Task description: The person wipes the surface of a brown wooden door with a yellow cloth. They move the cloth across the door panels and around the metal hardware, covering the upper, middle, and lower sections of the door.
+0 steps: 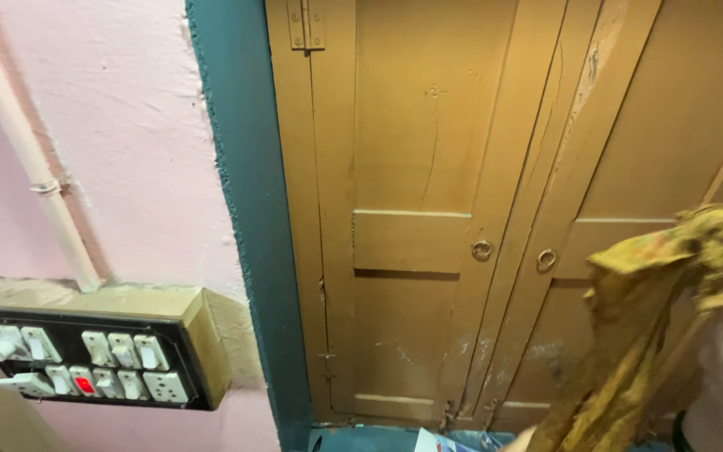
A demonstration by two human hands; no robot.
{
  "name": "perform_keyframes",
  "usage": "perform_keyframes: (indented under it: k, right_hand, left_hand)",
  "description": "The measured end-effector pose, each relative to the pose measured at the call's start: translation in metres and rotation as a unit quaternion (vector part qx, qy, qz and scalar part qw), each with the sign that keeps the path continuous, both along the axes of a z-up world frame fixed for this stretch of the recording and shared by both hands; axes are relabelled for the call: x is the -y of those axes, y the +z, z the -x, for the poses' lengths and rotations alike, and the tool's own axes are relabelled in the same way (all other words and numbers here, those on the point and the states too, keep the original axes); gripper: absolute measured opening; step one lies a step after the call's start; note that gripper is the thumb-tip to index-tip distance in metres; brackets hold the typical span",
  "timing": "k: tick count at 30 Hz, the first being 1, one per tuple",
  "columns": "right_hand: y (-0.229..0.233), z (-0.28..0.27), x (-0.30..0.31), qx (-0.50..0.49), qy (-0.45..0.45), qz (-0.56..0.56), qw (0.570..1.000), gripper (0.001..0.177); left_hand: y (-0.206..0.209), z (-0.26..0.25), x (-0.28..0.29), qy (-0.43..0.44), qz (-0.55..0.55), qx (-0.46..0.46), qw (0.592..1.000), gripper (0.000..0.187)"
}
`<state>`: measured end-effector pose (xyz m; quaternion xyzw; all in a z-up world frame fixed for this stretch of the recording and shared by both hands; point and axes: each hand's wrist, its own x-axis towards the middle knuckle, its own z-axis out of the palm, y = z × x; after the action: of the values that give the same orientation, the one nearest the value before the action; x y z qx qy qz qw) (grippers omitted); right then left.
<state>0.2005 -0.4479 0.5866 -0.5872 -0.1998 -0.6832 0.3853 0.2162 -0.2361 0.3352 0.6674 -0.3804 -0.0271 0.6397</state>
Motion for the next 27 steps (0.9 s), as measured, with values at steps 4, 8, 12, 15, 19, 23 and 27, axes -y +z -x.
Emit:
perform_keyframes:
  k: [4, 8, 12, 15, 19, 23, 27]
  right_hand:
    - [0.038, -0.04, 0.007, 0.024, -0.001, 0.046, 0.999, 0.03]
    - [0.078, -0.089, 0.013, 0.054, -0.001, 0.094, 0.994, 0.029]
    - [0.108, -0.136, 0.011, 0.076, 0.006, 0.139, 0.987, 0.028]
    - [0.144, -0.17, 0.004, 0.112, 0.009, 0.177, 0.978, 0.028]
    - [0.188, -0.21, -0.016, 0.164, 0.001, 0.218, 0.962, 0.027]
    - [0.212, -0.235, -0.032, 0.192, 0.002, 0.236, 0.953, 0.026]
    - [0.237, -0.252, -0.055, 0.23, -0.022, 0.26, 0.937, 0.026]
  left_hand:
    - [0.008, -0.012, -0.014, 0.039, -0.004, 0.008, 0.999, 0.047]
    - [0.017, -0.027, -0.015, 0.089, -0.01, 0.025, 0.996, 0.045]
    - [0.023, -0.032, -0.027, 0.154, -0.026, 0.036, 0.987, 0.044]
    - [0.034, -0.043, -0.035, 0.211, -0.032, 0.067, 0.975, 0.043]
    - [0.044, -0.054, -0.05, 0.302, -0.051, 0.124, 0.944, 0.042]
    - [0.061, -0.051, -0.06, 0.452, -0.057, 0.301, 0.838, 0.042]
    - [0.109, -0.06, -0.061, 0.49, -0.04, 0.41, 0.769, 0.046]
